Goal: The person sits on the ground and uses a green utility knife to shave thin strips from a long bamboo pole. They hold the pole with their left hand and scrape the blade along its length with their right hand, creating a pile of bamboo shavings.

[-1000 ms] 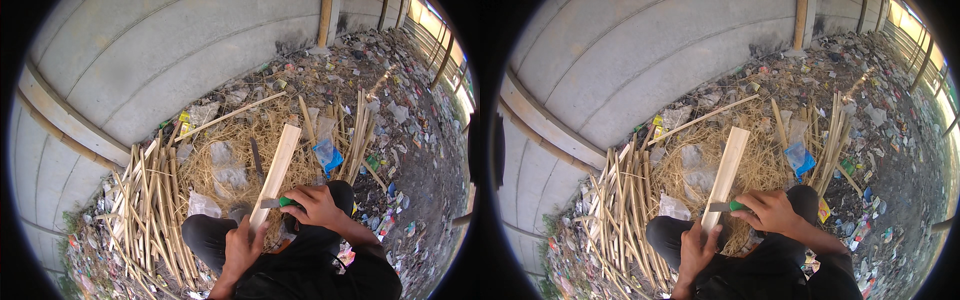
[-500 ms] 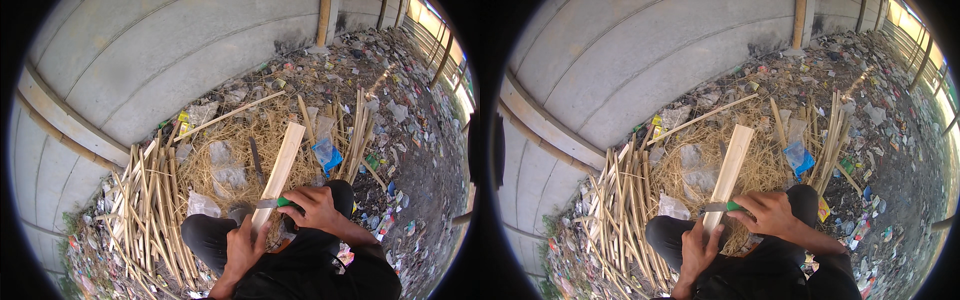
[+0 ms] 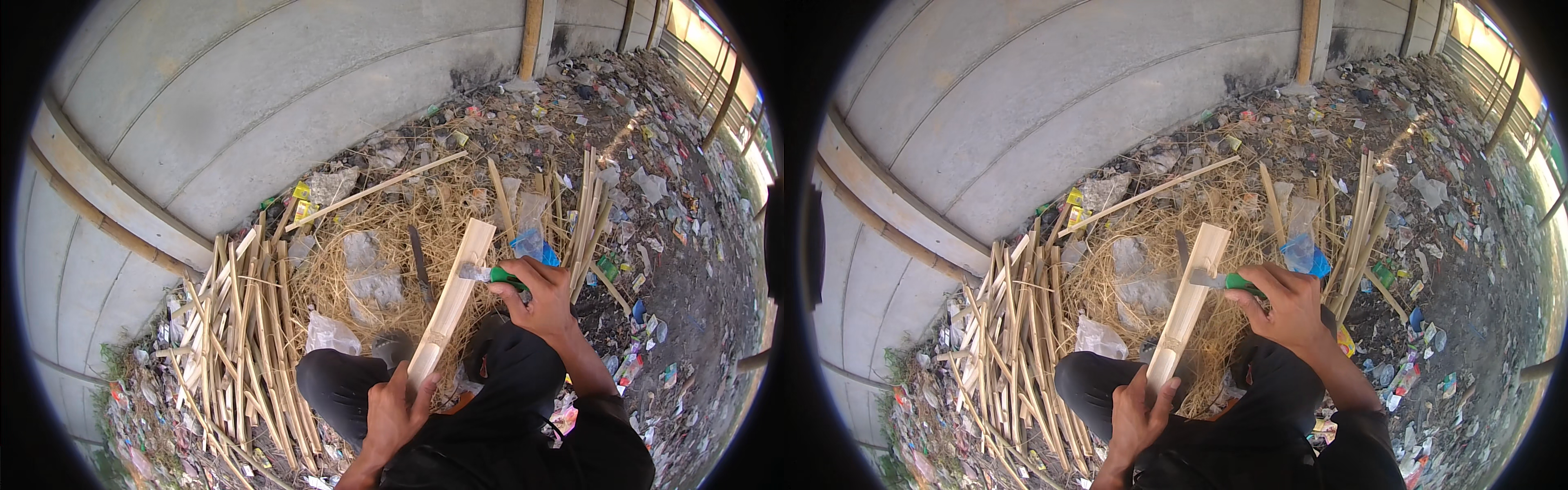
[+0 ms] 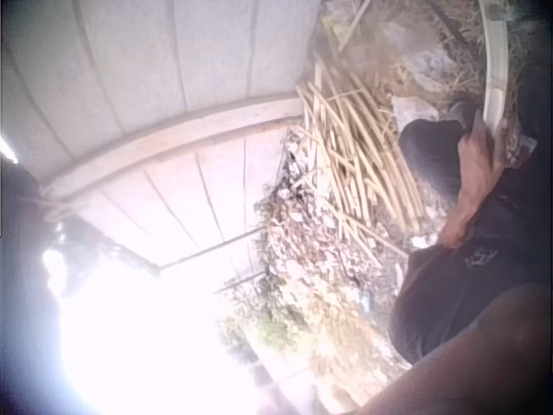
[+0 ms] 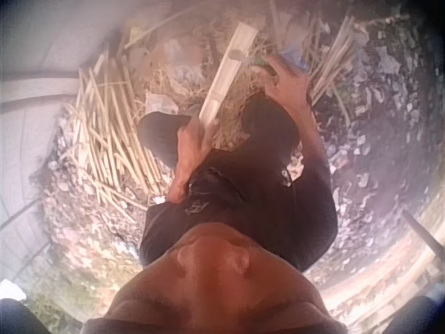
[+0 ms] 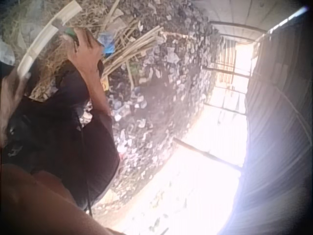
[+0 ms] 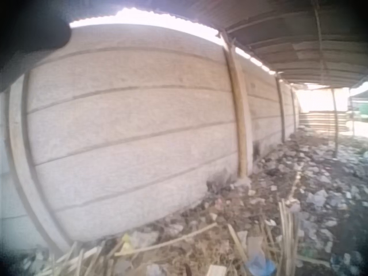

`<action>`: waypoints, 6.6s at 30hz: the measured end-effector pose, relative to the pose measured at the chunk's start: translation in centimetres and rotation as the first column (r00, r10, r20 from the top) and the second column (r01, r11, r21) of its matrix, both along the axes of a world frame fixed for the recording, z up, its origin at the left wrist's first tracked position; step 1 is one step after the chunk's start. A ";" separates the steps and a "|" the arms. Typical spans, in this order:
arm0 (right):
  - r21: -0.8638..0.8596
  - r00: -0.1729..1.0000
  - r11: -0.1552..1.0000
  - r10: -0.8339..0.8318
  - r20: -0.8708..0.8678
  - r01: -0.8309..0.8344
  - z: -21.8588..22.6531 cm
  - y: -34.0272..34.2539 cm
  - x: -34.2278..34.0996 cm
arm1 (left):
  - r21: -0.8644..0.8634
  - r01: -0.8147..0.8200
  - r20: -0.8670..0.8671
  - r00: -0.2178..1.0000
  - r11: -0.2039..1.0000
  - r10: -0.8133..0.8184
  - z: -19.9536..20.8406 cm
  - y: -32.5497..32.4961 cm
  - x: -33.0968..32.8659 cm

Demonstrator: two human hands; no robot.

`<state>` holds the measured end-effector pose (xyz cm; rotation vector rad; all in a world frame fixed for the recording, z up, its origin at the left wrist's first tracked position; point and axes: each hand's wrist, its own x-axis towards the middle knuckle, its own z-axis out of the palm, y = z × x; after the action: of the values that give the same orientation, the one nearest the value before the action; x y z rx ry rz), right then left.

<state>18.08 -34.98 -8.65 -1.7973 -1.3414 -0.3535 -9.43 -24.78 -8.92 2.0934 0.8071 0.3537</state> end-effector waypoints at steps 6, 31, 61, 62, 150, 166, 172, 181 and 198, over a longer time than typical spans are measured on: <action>0.082 0.981 0.978 -0.191 -0.028 0.192 0.8 -0.2 3.1 | -0.003 0.023 -0.032 0.999 1.000 -0.024 0.5 -0.4 -0.9; -0.090 0.979 0.975 0.205 0.002 -0.204 -1.1 -0.4 -5.4 | 0.231 -0.022 0.062 0.998 0.973 0.008 0.3 -0.1 1.5; -0.032 0.984 0.989 0.139 -0.108 -0.143 -1.8 -0.5 -3.2 | -0.276 0.083 0.162 0.986 0.958 -0.039 0.7 1.0 0.9; -0.030 0.986 0.991 0.128 -0.109 -0.132 -1.8 -0.5 -3.1 | -0.350 0.071 0.144 0.989 0.934 -0.021 0.6 1.1 0.7; -0.048 0.966 0.966 0.250 -0.063 -0.253 -1.4 -0.1 -6.3 | -0.049 0.125 0.049 0.991 0.991 -0.122 1.8 0.8 2.2; -0.035 0.989 0.989 0.145 0.030 -0.144 -1.1 0.2 -5.8 | -0.093 0.073 0.078 0.995 0.993 -0.065 1.8 0.6 2.9; 0.177 0.959 0.944 -0.281 -0.015 0.279 -1.1 -0.3 1.2 | -0.166 0.139 -0.053 0.987 0.976 -0.150 1.4 0.3 1.2; 0.090 0.991 0.995 -0.038 -0.129 0.050 -0.7 -2.0 -0.1 | -0.426 0.114 0.048 0.993 0.897 -0.103 -0.8 1.6 0.3; -0.129 0.985 0.976 0.175 -0.009 -0.175 -1.2 0.1 -5.4 | 0.094 0.034 -0.071 0.997 0.995 -0.027 0.6 0.2 2.5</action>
<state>12.70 -34.84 -9.83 -1.7666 -1.5424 -0.1772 -6.88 -24.63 -8.28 2.2150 0.8120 0.3097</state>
